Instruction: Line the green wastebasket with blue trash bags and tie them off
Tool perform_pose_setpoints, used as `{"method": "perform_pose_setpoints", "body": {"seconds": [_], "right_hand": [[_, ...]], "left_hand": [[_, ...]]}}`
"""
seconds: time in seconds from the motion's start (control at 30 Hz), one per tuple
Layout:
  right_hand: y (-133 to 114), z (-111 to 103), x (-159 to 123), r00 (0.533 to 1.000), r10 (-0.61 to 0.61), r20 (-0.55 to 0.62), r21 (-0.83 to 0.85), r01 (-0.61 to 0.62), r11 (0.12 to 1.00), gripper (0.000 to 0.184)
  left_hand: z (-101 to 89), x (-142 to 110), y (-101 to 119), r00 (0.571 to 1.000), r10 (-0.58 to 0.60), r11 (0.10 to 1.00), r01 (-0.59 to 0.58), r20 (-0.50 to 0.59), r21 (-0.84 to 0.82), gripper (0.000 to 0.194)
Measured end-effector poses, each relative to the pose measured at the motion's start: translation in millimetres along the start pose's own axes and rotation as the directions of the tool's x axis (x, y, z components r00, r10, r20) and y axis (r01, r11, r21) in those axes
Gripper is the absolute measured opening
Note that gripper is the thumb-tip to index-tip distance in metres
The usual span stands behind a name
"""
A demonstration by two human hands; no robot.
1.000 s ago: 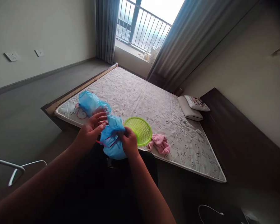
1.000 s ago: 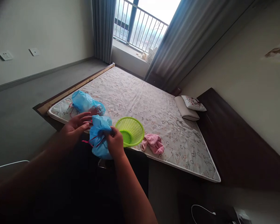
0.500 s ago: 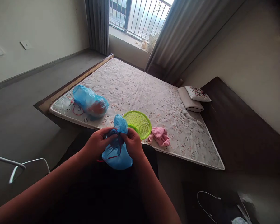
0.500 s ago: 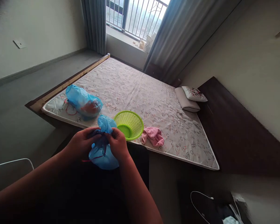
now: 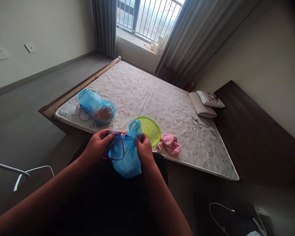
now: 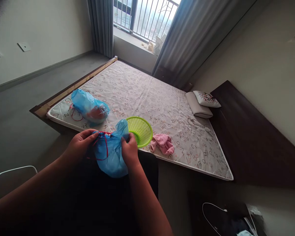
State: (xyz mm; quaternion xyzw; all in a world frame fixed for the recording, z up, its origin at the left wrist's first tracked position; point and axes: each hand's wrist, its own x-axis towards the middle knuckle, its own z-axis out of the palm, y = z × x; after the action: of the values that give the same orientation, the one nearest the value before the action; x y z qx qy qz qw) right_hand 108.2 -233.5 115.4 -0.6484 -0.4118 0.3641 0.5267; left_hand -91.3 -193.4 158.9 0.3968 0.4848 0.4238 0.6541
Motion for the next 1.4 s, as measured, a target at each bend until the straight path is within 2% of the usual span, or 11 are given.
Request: {"method": "perform_pose_setpoints", "body": {"seconds": [0.1, 0.2, 0.3, 0.4, 0.5, 0.63, 0.77, 0.9, 1.0, 1.17, 1.4], "right_hand": [[-10, -1, -7, 0.923, -0.335, -0.187, -0.276, 0.278, 0.92, 0.038], [-24, 0, -13, 0.817, -0.576, 0.006, -0.456, 0.515, 0.726, 0.044], [-29, 4, -13, 0.813, -0.486, 0.319, -0.464, 0.582, 0.668, 0.034], [-22, 5, -8, 0.829, -0.374, 0.416, -0.4, 0.536, 0.743, 0.016], [-15, 0, -4, 0.881, -0.379, 0.285, -0.356, 0.464, 0.811, 0.012], [-16, -13, 0, 0.899, -0.431, 0.074, -0.35, 0.428, 0.833, 0.012], [-19, -17, 1, 0.914, -0.405, -0.022, -0.356, 0.371, 0.858, 0.013], [-19, -11, -4, 0.93, -0.367, -0.022, -0.31, 0.343, 0.887, 0.016], [-21, -5, -9, 0.938, -0.344, 0.033, -0.265, 0.34, 0.902, 0.019], [-24, -1, -12, 0.918, -0.389, 0.081, -0.259, 0.396, 0.881, 0.017], [-19, -12, -4, 0.926, -0.376, 0.04, -0.416, 0.358, 0.836, 0.011]], "left_hand": [[-0.3, 0, -1, 1.0, -0.002, 1.0, 0.002, 0.021, -0.009, 0.053], [0.4, -1, -4, 0.997, 0.034, 0.999, -0.033, 0.07, -0.007, 0.049], [0.4, -2, -5, 0.989, 0.049, 0.998, -0.053, 0.139, 0.025, 0.049], [-2.5, -2, -5, 0.983, 0.059, 0.994, -0.074, 0.172, 0.084, 0.05], [-8.4, -2, -8, 0.987, 0.087, 0.985, -0.106, 0.138, 0.137, 0.05], [-17.5, 3, -15, 0.987, 0.112, 0.97, -0.135, 0.118, 0.201, 0.047], [-21.8, 11, -17, 0.958, 0.073, 0.923, -0.17, 0.276, 0.345, 0.037], [-18.4, 11, -15, 0.886, 0.136, 0.799, -0.363, 0.444, 0.48, 0.028], [-11.5, 6, -14, 0.899, 0.198, 0.794, -0.381, 0.39, 0.475, 0.027], [-1.8, 0, -12, 0.916, 0.119, 0.877, -0.278, 0.383, 0.392, 0.033], [-7.5, 2, -12, 0.978, 0.2, 0.96, -0.207, 0.053, 0.188, 0.038]]}}
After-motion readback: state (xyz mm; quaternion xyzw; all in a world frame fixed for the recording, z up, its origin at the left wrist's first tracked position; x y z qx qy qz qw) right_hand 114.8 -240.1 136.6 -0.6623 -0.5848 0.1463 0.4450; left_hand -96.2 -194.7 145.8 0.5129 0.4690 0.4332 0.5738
